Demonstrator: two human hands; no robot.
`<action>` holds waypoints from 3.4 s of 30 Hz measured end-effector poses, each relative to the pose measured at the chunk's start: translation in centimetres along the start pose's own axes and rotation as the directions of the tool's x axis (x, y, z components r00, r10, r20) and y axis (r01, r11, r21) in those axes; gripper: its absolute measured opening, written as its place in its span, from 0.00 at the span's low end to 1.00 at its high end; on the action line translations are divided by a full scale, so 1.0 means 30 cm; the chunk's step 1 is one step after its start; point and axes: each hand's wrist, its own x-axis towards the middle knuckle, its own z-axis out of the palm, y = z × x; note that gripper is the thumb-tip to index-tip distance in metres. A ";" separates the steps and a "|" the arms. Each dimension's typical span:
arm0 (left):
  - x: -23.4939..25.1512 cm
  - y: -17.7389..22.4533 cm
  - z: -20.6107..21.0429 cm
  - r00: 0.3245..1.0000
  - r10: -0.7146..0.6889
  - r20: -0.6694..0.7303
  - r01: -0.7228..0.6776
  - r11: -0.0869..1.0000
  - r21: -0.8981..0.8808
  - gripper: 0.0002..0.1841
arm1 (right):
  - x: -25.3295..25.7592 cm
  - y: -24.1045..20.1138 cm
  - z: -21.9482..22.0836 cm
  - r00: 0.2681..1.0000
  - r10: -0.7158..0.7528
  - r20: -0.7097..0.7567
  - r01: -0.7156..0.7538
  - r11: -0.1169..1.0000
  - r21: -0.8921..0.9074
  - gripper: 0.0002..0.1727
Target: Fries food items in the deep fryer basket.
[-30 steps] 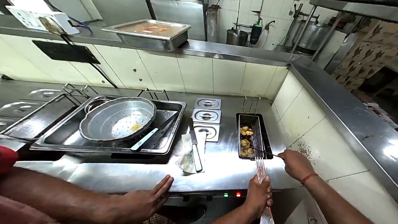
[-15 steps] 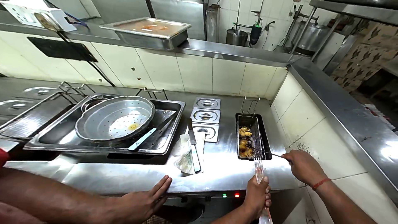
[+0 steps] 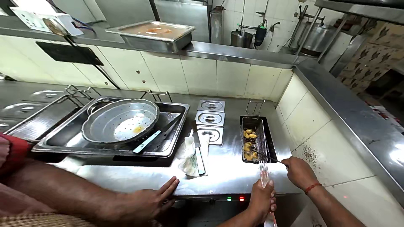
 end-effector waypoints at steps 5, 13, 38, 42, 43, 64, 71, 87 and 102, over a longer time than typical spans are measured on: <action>-0.003 0.001 0.003 1.000 -0.003 -0.004 0.003 1.000 -0.004 0.10 | -0.005 -0.010 -0.016 1.000 0.006 -0.009 -0.006 1.000 -0.003 0.20; -0.003 0.007 0.002 1.000 -0.014 0.005 0.014 1.000 -0.004 0.10 | 0.033 -0.008 0.016 1.000 -0.006 -0.009 0.007 0.999 0.038 0.21; 0.008 -0.003 0.004 1.000 0.001 -0.011 -0.001 1.000 -0.008 0.08 | 0.016 -0.103 -0.013 0.999 -0.051 0.008 0.051 0.998 0.020 0.22; 0.009 -0.002 -0.001 1.000 -0.007 -0.007 0.007 1.000 -0.009 0.09 | 0.005 -0.103 -0.010 1.000 0.014 0.022 -0.014 1.000 -0.024 0.22; 0.008 -0.003 -0.001 1.000 -0.009 -0.006 0.009 1.000 -0.008 0.09 | -0.008 -0.103 -0.017 0.999 0.032 0.015 -0.031 0.999 -0.038 0.21; 0.023 -0.006 -0.008 1.000 0.011 -0.019 -0.011 1.000 0.011 0.09 | -0.038 -0.110 -0.026 1.000 0.021 0.002 -0.021 1.000 -0.016 0.23; 0.022 -0.013 -0.003 0.998 0.034 -0.045 -0.034 0.999 -0.002 0.08 | 0.009 -0.125 -0.071 0.991 0.074 -0.111 -0.072 0.997 0.024 0.25; 0.012 -0.029 0.007 0.997 0.065 -0.049 -0.064 0.998 0.024 0.08 | 0.015 -0.129 -0.128 0.996 0.014 -0.086 -0.012 1.000 0.020 0.21; 0.008 -0.025 -0.003 0.997 0.056 -0.058 -0.055 0.998 0.016 0.08 | 0.008 -0.141 -0.128 0.997 0.020 -0.077 -0.021 1.000 -0.015 0.22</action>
